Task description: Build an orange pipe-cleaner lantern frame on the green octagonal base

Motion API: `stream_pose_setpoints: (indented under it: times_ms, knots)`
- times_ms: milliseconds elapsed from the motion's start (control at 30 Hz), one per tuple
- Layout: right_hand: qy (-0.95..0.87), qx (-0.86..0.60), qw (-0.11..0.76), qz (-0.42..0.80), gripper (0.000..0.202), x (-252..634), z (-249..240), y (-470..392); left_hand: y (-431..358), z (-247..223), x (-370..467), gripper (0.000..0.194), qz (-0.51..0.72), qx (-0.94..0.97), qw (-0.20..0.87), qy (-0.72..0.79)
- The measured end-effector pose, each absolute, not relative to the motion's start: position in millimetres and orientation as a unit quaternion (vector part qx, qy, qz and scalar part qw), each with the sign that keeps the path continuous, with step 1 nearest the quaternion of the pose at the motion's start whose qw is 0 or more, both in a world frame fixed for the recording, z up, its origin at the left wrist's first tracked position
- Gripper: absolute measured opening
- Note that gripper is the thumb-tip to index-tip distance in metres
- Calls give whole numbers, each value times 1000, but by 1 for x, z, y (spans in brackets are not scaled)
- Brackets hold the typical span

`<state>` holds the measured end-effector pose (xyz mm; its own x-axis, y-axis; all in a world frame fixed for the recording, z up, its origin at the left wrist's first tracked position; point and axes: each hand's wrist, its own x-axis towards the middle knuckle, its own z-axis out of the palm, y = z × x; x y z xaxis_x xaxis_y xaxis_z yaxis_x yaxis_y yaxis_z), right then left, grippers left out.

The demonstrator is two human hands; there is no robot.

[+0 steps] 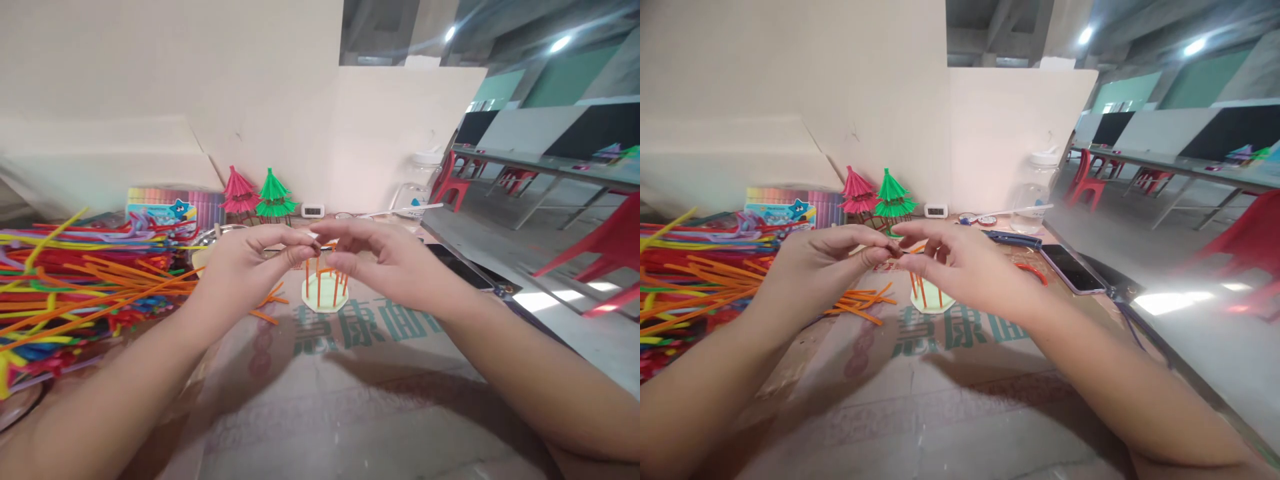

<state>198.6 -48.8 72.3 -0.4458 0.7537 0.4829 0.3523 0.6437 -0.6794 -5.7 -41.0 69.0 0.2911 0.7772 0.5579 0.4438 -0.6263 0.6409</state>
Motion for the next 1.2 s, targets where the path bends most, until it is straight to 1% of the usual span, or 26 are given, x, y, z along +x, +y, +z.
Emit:
stream_pose_setpoints:
  times_ms: [33,100,167,233,300,333,400,433,500,567,667,867,1100,1200]
  knots:
    - [-811,-334,389,283,29,197,70,-50,-42,68,-5,10,450,794,168,373]
    - [-799,-336,368,337,22,199,66,-50,-44,67,-4,9,438,812,139,359]
    - [-789,-357,360,346,13,208,67,-49,-45,69,-4,12,423,814,119,379]
    - [-784,-388,379,301,18,224,74,-47,-44,71,-7,20,426,798,101,415]
    - [-769,-416,432,220,24,240,82,-45,-39,73,-12,29,423,783,73,450]
    - [-761,-427,455,176,28,246,85,-44,-35,73,-15,33,406,784,59,467]
    - [-762,-439,462,113,29,250,86,-42,-27,71,-20,40,328,809,50,485]
    - [-773,-437,450,92,27,248,83,-40,-23,69,-21,40,282,828,56,482]
    - [-808,-417,412,64,15,238,73,-36,-19,65,-21,33,202,861,82,459]
    - [-835,-399,376,36,11,226,59,-33,-19,60,-18,30,163,874,112,444]
    - [-852,-396,342,7,14,214,41,-29,-22,49,-11,30,160,868,146,447]
    - [-863,-387,324,-9,13,210,23,-25,-18,25,-4,28,152,844,181,481]
    - [-870,-396,287,-56,14,203,17,-27,-16,17,0,27,173,845,164,478]
    - [-872,-395,283,-68,16,201,16,-26,-16,16,0,26,177,847,172,470]
